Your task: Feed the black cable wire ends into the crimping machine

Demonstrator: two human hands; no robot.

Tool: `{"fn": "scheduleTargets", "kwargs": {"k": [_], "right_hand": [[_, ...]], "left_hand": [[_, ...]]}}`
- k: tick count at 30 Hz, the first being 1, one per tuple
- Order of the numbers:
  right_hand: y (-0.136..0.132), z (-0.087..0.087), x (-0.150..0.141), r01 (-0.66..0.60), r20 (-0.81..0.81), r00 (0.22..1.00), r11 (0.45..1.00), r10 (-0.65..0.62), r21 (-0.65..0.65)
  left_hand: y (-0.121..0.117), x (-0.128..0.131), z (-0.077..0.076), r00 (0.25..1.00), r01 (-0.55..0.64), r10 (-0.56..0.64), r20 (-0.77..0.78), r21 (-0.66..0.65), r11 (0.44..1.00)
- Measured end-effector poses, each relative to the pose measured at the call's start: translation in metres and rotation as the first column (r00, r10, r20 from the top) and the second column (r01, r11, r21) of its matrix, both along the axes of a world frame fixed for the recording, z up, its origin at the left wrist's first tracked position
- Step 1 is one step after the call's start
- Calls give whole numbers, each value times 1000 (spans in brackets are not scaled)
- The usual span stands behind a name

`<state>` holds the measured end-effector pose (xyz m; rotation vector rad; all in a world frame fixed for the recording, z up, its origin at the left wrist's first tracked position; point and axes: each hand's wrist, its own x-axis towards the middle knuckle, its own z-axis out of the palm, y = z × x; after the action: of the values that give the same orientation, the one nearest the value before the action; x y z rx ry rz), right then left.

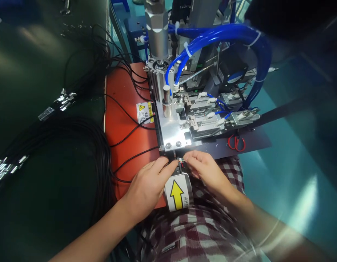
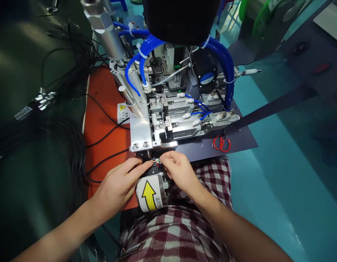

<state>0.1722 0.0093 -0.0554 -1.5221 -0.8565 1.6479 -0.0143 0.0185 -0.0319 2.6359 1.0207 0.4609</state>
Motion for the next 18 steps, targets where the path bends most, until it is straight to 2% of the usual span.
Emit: {"fn": "scheduleTargets", "kwargs": {"k": [6,18], "right_hand": [[-2,0,2,31,-37,999,998,-29,50],[2,2,3,-77,-10,997,995,78,65]], "left_hand": [[0,0,1,1000,-1,1,3,-5,1000],[1,1,2,1000,14,-14,11,-23,1000]]}}
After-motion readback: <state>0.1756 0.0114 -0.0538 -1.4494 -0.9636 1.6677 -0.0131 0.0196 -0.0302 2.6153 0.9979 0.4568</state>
